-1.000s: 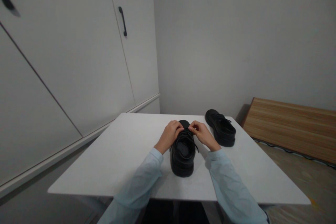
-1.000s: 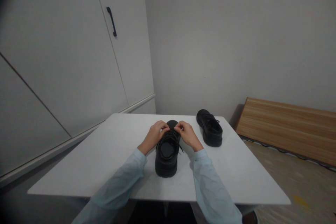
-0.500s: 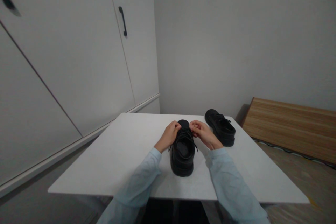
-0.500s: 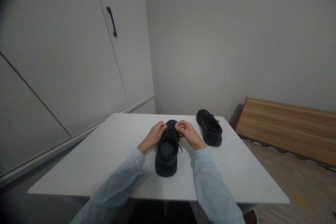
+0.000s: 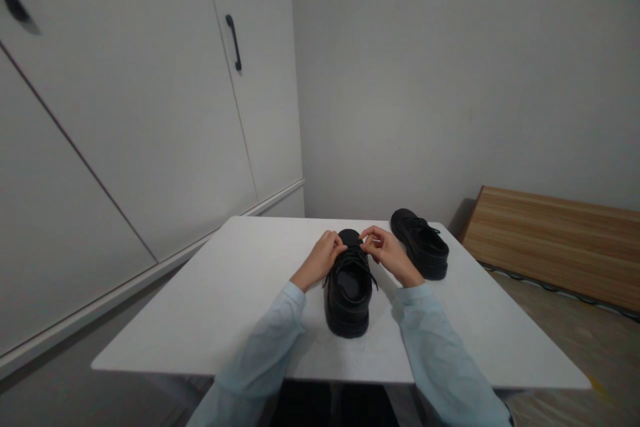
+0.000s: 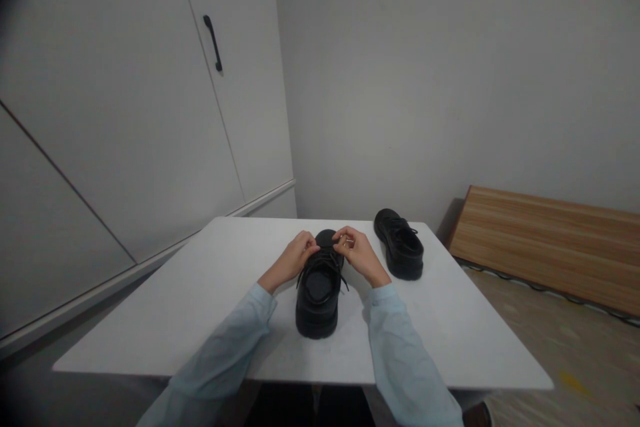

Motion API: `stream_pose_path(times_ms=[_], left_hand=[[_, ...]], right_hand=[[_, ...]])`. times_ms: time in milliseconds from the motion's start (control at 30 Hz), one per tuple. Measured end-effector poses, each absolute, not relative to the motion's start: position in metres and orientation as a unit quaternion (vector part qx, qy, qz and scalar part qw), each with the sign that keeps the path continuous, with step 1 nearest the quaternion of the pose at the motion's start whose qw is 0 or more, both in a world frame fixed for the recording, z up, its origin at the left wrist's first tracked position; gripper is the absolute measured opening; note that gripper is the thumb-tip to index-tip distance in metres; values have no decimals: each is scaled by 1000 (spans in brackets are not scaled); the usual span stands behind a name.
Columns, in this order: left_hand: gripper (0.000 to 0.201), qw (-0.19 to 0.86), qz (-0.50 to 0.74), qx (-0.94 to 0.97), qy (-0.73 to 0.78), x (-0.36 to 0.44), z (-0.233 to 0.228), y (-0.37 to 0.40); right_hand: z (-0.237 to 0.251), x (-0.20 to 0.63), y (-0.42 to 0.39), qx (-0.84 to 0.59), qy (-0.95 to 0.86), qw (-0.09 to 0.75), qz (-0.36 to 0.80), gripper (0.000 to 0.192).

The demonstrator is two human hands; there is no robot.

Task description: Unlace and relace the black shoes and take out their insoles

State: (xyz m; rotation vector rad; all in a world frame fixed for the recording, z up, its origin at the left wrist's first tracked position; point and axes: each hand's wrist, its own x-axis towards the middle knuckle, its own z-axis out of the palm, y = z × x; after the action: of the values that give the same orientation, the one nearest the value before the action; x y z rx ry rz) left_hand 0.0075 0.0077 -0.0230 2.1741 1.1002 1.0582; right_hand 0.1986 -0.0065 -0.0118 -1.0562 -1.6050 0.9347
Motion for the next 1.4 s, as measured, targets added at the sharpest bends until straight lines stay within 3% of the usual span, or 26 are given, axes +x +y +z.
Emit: stream_pose_path(times_ms=[500,867,1133,1267,1400], left_hand=[[11,334,346,742,467,-1,-22,5],[12,232,292,783,498,-7,-25,10],[6,214,383,774,457,-4,-30,11],[21,230,424,782,395,-2,-24,8],[21,215,419,809,351,-1,-19,4]], right_hand=[[-27,204,5,-469,-686,453,323,21],[-31,206,5,-478,-668,454,345,21],[-28,207,4,-480,-698,437,301,21],[-24,207,3,-478,-713,448,250,23],[-17,205,-2,-471,-723,448,236,22]])
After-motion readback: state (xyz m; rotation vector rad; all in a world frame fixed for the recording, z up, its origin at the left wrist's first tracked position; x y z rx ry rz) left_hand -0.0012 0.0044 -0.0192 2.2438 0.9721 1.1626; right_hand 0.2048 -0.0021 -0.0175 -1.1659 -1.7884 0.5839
